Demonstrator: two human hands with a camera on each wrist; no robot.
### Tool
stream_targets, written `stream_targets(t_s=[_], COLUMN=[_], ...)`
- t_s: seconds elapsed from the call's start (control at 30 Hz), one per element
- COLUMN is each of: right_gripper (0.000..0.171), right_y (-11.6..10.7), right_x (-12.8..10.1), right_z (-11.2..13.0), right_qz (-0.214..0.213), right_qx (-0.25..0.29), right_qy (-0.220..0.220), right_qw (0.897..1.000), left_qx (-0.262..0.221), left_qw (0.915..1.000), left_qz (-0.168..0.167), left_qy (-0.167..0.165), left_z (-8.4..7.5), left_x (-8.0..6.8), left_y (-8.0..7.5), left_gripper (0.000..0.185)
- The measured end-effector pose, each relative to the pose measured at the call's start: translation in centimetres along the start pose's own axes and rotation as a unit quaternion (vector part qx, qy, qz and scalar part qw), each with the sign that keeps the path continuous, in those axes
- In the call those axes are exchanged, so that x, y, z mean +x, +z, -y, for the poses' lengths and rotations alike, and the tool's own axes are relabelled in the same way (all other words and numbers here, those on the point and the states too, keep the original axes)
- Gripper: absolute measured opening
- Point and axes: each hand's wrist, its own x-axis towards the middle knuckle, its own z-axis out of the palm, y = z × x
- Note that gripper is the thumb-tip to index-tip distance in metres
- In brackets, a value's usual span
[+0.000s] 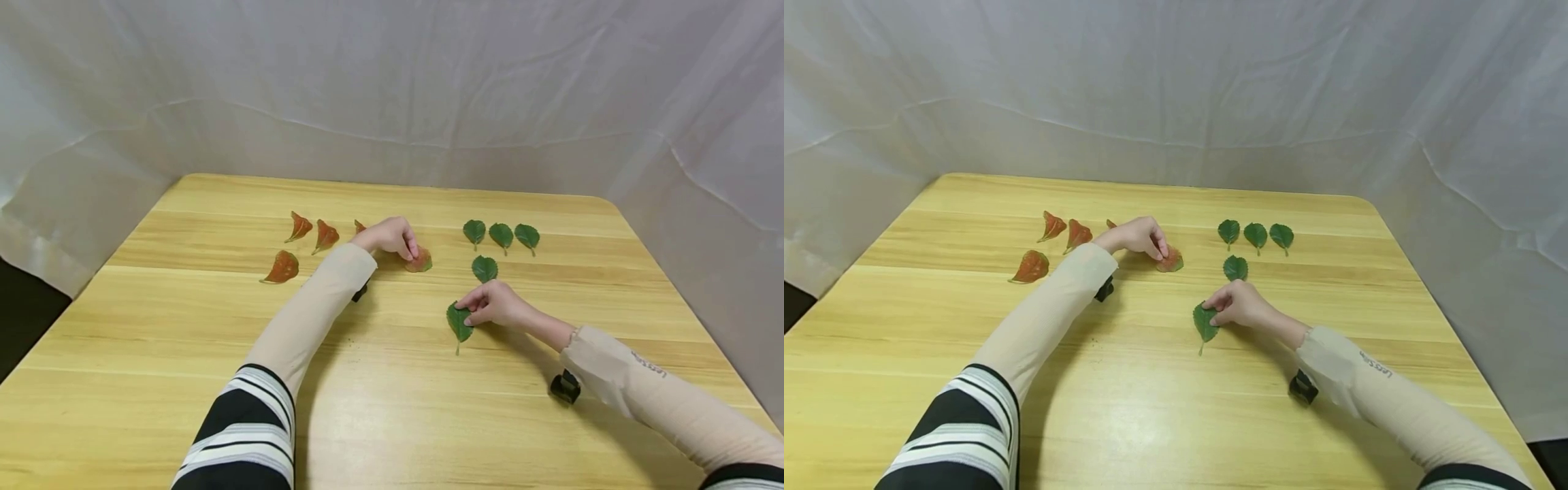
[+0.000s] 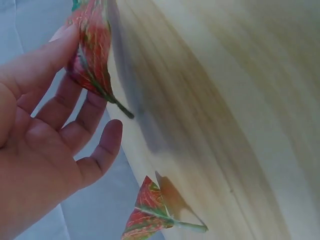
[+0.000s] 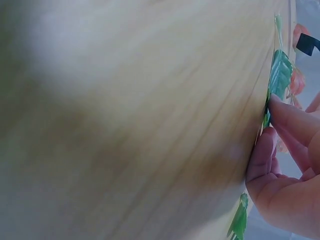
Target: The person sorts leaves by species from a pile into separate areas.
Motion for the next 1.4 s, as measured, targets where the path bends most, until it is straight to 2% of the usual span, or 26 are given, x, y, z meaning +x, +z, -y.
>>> stream_targets(t_s=[0.1, 0.33, 0.67, 1.03, 1.2, 1.27, 1.4], right_gripper=[0.027, 0.023, 0.027, 0.027, 0.027, 0.026, 0.026], right_y=[0.0, -0.2, 0.1, 0.1, 0.1, 0.1, 0.1], right_x=[0.1, 0.1, 0.2, 0.3, 0.3, 0.3, 0.4], right_z=[-0.2, -0.6, 0.0, -0.3, -0.4, -0.3, -0.2], right_qz=[0.0, 0.004, 0.004, 0.006, 0.006, 0.007, 0.006], right_qx=[0.006, 0.028, 0.019, 0.021, 0.015, 0.013, 0.012], right_qy=[0.001, -0.046, 0.02, 0.018, 0.02, 0.02, 0.019], right_qw=[1.0, 0.999, 1.0, 1.0, 1.0, 1.0, 1.0], left_qx=[0.004, 0.016, -0.032, -0.082, -0.096, -0.102, -0.099], left_qw=[0.9999, 0.9996, 0.999, 0.9954, 0.9941, 0.9931, 0.9935], left_qz=[-0.009, -0.013, -0.03, -0.048, -0.047, -0.049, -0.051], left_qy=[0.004, 0.021, 0.005, 0.016, 0.02, 0.031, 0.025], left_z=[-0.1, -0.2, -0.8, 1.0, 1.7, 2.0, 2.7], left_x=[-0.1, -0.6, -3.5, -6.6, -8.2, -8.9, -9.9], left_y=[-0.1, -0.4, -1.3, -2.7, -3.4, -3.6, -4.0], left_gripper=[0.009, 0.007, 0.006, 0.007, 0.007, 0.005, 0.004])
